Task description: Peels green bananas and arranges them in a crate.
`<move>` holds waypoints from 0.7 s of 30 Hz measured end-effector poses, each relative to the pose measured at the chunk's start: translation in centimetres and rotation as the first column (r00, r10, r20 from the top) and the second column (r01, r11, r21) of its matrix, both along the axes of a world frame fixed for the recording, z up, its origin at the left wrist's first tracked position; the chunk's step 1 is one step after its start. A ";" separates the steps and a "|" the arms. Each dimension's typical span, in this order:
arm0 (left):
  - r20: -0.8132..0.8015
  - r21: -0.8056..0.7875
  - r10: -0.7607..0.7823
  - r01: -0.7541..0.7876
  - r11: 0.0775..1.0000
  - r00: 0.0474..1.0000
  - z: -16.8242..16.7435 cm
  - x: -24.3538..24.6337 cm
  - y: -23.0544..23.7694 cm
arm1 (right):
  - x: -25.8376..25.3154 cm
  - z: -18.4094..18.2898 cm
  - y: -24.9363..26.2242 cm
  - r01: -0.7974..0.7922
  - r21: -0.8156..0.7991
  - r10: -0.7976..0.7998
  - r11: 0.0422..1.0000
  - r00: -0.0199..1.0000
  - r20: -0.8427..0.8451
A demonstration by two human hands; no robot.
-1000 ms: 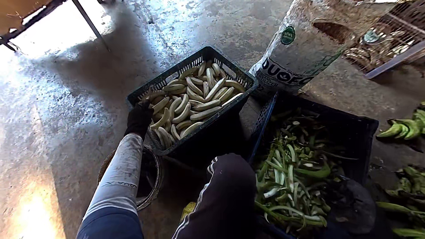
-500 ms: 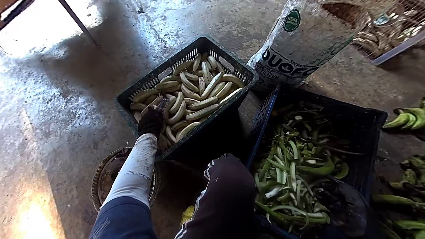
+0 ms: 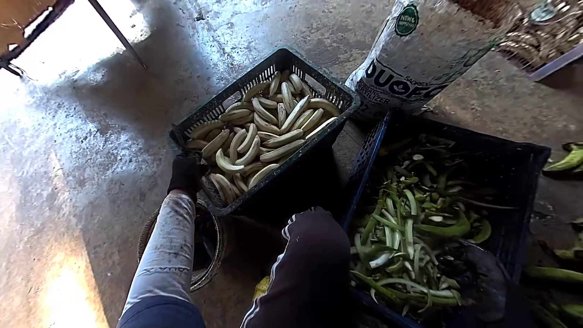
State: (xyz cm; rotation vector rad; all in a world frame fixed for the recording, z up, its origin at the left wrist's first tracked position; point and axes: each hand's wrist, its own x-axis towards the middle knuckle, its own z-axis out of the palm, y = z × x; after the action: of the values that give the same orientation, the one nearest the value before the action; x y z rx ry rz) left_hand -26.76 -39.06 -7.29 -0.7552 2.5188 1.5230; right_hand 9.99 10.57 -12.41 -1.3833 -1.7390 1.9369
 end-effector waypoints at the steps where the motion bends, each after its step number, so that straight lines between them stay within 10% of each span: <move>1: -0.026 -0.020 0.019 -0.020 1.000 0.999 0.2 0.1 0.1 | 0.2 -0.2 0.3 0.005 0.010 -0.005 1.000 1.000 0.009; 7: 0.174 -0.405 -0.388 0.425 0.809 0.905 1.0 0.4 2.9 | 0.4 -0.3 0.7 0.027 -0.010 -0.027 1.000 0.999 0.046; 21: 0.487 -0.555 -0.250 0.517 0.652 0.837 -0.1 -2.3 3.3 | 1.0 -0.9 1.1 0.022 -0.010 -0.021 1.000 0.998 0.054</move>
State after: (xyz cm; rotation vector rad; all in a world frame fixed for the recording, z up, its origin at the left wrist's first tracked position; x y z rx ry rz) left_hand -29.09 -35.75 -7.35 -0.4266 2.6520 0.2538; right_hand 11.02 11.69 -13.28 -1.4654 -1.7318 1.9178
